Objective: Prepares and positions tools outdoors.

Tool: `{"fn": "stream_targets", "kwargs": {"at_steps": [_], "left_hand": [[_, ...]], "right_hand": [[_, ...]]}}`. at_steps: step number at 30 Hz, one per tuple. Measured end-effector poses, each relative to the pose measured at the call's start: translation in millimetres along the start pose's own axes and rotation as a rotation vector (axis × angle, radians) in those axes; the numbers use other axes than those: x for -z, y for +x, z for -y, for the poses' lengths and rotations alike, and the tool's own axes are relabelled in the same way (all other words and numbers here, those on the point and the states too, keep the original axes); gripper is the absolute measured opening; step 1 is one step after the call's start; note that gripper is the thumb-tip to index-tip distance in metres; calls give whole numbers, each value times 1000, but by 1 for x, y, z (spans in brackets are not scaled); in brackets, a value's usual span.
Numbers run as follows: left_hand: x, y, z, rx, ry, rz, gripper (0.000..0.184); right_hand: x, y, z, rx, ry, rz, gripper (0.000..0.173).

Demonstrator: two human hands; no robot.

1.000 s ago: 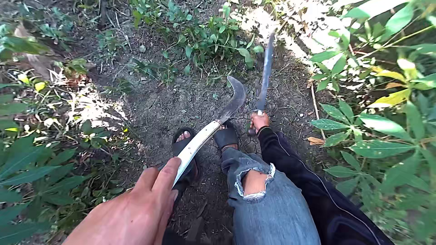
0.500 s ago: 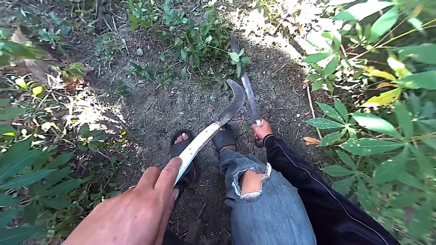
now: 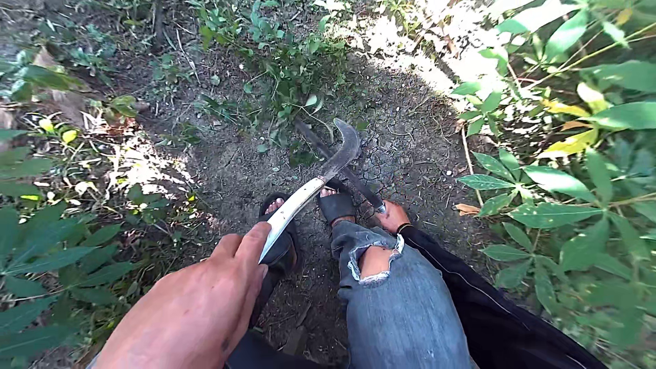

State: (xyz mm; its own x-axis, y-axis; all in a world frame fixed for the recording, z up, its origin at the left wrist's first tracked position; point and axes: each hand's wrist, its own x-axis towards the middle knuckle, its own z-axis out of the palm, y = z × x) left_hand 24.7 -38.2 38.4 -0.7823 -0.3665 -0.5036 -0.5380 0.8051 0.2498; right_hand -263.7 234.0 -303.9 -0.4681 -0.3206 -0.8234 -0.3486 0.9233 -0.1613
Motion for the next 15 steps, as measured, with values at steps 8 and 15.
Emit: {"fn": "stream_targets", "kwargs": {"at_steps": [8,15], "left_hand": [[-11,1,9,38,22,-73,50],[-7,5,6,20,19,-71,48]], "right_hand": [[-1,-2,80,-244,1229,-308,19],[-24,-37,-20,41,62,-130,44]]}}
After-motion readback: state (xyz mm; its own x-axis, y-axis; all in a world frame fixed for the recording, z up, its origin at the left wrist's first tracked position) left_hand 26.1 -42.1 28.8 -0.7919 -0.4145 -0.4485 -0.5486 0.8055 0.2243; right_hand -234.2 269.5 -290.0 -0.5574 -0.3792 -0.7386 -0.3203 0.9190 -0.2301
